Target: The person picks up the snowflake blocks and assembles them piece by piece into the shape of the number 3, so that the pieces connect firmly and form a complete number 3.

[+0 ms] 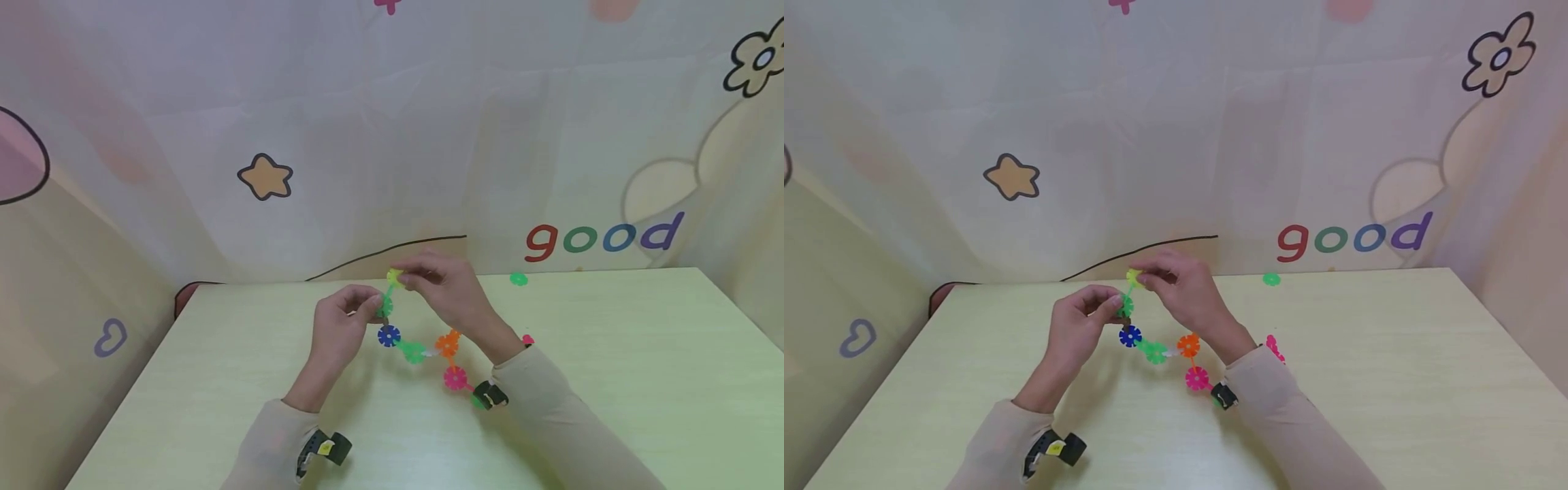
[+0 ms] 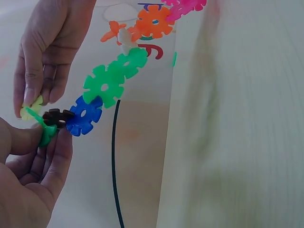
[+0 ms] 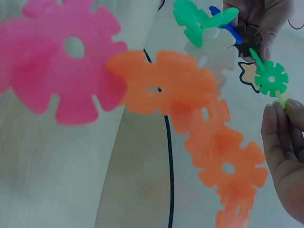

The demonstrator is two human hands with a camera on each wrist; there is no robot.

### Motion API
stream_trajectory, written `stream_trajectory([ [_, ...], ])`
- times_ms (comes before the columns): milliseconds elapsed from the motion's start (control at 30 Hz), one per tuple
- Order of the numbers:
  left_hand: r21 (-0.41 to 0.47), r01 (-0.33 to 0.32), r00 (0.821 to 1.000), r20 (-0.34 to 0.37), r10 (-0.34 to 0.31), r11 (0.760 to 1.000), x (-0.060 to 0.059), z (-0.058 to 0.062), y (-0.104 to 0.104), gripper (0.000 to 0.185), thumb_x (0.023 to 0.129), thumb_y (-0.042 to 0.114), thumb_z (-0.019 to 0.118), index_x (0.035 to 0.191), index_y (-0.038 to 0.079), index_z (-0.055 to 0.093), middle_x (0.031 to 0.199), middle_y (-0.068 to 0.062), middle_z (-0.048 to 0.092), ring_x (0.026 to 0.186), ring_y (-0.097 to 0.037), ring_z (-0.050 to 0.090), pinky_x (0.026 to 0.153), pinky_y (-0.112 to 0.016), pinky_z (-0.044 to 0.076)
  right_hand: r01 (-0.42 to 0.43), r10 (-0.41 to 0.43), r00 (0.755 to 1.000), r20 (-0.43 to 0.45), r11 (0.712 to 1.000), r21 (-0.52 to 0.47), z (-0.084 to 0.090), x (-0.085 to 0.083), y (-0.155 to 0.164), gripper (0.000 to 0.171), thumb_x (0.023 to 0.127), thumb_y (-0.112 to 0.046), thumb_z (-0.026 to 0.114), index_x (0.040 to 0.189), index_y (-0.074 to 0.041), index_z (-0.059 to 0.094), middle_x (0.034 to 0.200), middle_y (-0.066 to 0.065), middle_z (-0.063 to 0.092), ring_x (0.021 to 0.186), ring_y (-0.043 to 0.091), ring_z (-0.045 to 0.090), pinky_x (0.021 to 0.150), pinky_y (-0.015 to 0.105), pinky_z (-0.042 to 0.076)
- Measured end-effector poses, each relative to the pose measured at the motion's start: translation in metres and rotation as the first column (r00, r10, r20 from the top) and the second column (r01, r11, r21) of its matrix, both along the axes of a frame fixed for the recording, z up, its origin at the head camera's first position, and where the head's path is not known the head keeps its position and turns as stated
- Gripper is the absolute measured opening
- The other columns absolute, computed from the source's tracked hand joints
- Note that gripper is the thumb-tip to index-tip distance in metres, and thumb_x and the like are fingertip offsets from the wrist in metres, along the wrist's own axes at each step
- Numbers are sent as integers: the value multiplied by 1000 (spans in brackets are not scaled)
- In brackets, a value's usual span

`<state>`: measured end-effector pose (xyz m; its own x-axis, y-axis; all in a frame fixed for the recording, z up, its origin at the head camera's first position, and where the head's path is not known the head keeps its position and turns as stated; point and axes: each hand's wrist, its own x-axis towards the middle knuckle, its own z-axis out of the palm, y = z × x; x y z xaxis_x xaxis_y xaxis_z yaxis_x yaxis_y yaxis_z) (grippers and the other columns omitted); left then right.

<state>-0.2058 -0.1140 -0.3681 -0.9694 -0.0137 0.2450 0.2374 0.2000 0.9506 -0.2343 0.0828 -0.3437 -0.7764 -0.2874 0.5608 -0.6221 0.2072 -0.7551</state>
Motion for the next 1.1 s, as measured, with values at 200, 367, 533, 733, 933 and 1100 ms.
stream_trajectory([
  [200,-20,-19,1000,-16,19,1000,0,-1,1,6,102,1,70,104,-2,75,89,-10,75,75,-24,77,81,-31,64,1,0,1000,-7,999,45,3,2,-2,21,95,4,77,115,-2,80,95,4,70,85,20,71,80,26,62],
  [367,-34,-33,999,-21,32,999,2,0,1,6,101,1,71,103,-2,75,88,-10,74,74,-24,77,81,-32,64,-8,8,1000,-9,998,69,3,2,-2,21,96,4,76,116,-1,80,97,5,71,86,19,71,81,27,62],
  [533,-51,-43,999,-28,41,998,3,0,1,7,102,1,70,105,-1,76,89,-9,75,75,-24,77,83,-33,64,-25,25,1000,4,998,61,2,2,-3,22,96,5,75,117,0,79,100,8,72,88,20,72,83,28,62],
  [733,-9,-12,1000,-23,11,1000,3,0,0,8,101,2,72,107,-2,76,91,-10,75,77,-25,78,83,-31,64,-7,7,1000,2,998,64,2,2,-2,23,97,3,75,120,0,78,97,6,70,86,20,71,82,27,62],
  [933,91,73,997,14,-75,993,2,-2,-1,13,102,5,72,112,-2,74,97,-13,75,83,-26,79,85,-32,64,24,-28,996,80,999,47,4,0,2,31,97,-1,76,128,-1,73,100,6,72,89,22,73,86,29,62],
  [1100,120,109,993,21,-112,987,1,-1,-2,14,102,5,71,113,-2,75,100,-14,75,87,-24,77,85,-33,64,28,-31,991,133,999,25,10,0,3,22,96,-4,79,118,-3,73,101,6,74,89,23,74,86,33,63],
])
